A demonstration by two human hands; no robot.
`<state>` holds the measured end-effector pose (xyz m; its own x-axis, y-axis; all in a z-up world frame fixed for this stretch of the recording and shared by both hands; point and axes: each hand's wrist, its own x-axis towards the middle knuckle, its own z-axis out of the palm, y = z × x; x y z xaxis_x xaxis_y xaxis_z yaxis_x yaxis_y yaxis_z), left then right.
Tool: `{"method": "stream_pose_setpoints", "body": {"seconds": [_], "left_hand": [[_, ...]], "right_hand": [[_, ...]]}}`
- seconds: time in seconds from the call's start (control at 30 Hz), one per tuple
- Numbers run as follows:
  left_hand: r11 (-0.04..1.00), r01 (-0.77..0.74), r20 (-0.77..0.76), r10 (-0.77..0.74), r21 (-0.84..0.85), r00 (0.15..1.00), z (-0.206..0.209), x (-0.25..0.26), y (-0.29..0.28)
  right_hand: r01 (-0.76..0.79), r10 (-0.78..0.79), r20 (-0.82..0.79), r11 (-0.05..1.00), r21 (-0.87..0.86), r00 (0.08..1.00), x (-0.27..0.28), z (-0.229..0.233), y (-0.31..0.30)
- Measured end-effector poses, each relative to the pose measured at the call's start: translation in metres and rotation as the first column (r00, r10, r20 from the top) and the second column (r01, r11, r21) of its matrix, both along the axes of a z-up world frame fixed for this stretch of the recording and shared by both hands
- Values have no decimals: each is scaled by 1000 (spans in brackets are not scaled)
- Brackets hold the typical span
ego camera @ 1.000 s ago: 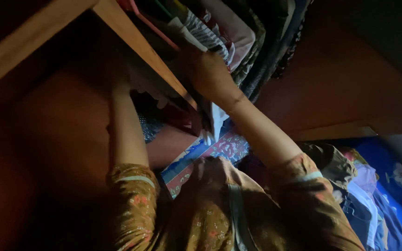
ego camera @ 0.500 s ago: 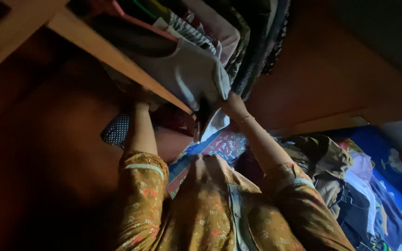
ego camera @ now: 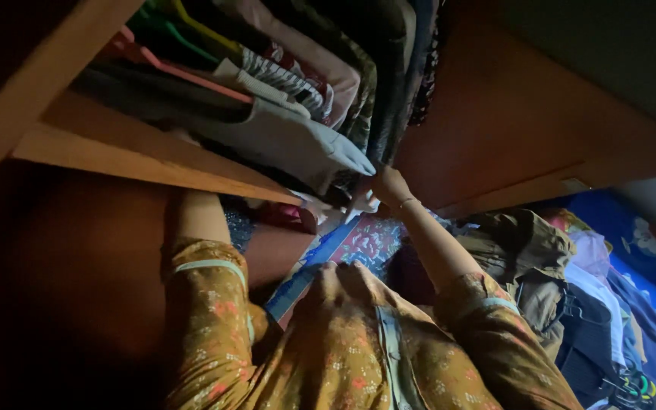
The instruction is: The person picks up various clothing items from a bed, including shirts and pants, places them onto hangers, and hangs them onto a rod inside a wooden wardrobe.
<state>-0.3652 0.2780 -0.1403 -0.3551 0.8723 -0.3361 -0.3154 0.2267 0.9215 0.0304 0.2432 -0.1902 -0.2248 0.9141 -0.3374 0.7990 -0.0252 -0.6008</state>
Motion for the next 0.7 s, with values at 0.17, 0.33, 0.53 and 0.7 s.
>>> {"method": "stream_pose_setpoints", "body": {"seconds": [0.17,0.33,0.53,0.7], "left_hand": [[999,-26,-27,26,25,999,15,-4,-4],[992,-111,-74,115,58,991,24,-11,-24],[976,-187,-158,204,115,966,30,1,-53],[941,-204,-291,282,271,914,70,5,-43]], "right_hand": [[-230,183,176,927,296,967,-10,-37,-3],[7,-13,-107,999,-49,994,-31,5,-25],[-101,85,-123,986,-130,989,-36,21,-35],[-98,123,-167,983,153,978,-37,29,-30]]}}
